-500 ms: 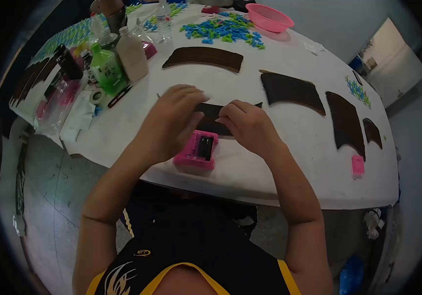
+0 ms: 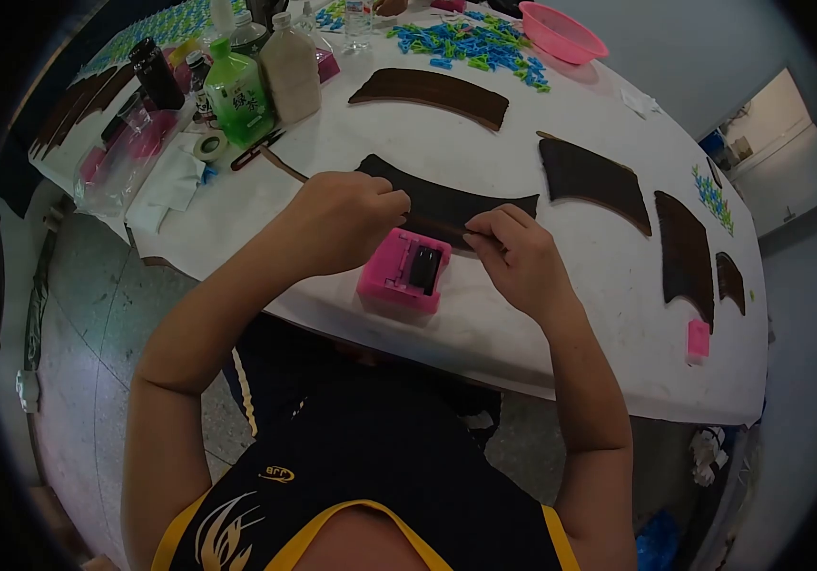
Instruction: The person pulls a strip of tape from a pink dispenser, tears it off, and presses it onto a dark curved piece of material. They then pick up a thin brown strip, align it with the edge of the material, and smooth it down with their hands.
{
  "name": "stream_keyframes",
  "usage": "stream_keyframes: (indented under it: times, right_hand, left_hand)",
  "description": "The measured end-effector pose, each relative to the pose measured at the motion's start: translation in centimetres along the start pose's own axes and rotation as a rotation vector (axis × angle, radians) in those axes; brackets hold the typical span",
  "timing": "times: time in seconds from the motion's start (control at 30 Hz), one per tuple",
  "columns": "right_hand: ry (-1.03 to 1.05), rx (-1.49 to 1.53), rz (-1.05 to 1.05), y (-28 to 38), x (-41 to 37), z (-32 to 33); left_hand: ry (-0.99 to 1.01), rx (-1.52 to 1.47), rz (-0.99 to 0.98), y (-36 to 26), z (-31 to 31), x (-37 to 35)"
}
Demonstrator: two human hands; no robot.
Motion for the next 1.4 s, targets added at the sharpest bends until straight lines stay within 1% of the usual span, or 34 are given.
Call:
stream_keyframes:
  times: [0.1,0.17,0.3,0.37,0.47,0.6,0.67,0.7,0.77,0.9,0.97,1.4]
  right_hand:
    - [0.040,-0.038,-0.005,0.2,0.2,-1.1]
    - [0.054,-0.031,0.068,1.2,0.4,-2.0]
    - [0.084,0.039,0.069,1.8,0.4,-3.3]
    - [0.127,0.054,0.048,1.3,0.3,-3.9]
    - [0.179,0.031,0.048,1.2,0.3,-4.4]
    - [0.171,0.069,0.060,0.7,0.1,-5.1]
    - [0.171,0.088,0.084,0.8,0.1,-5.3]
    - [0.175,0.090,0.082,0.8,0.2,-5.4]
    - [0.168,0.070,0.117,1.3,0.3,-5.4]
    - [0.161,0.061,0.128,1.4,0.4,-5.8]
    - [0.182,0.041,0.130,1.4,0.5,-6.2]
    - [0.162,0.060,0.073,0.3,0.3,-7.3]
  left_hand:
    - [0.020,-0.005,-0.029,-0.5,-0.1,0.1]
    - [0.001,-0.038,-0.119,-1.7,-0.2,0.4]
    - [0.035,-0.055,-0.116,-2.5,-0.4,0.7]
    - [0.095,-0.053,-0.105,-2.4,-0.7,0.7]
    - [0.055,-0.060,-0.142,-2.2,-0.6,0.5]
    - [0.098,0.000,-0.172,-2.6,-0.3,0.9]
    - [0.166,0.058,-0.173,-2.8,-0.5,1.1]
    - [0.167,0.055,-0.170,-2.9,-0.4,1.3]
    - [0.236,0.061,-0.142,-2.7,-0.9,1.5]
    - [0.246,0.070,-0.172,-3.4,-0.6,1.7]
    - [0.298,0.115,-0.157,-3.4,-1.0,1.8]
    - [0.275,0.148,-0.195,-3.5,-1.2,2.0]
Point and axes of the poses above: each hand's wrist, its own x-axis towards the middle knuckle, its own z-axis out of the back of the hand, y = z × x, the point moved 10 cm from there along x, towards the middle knuckle, and after that the axes turned 7 degrees about -x, right-handed, at the moved point
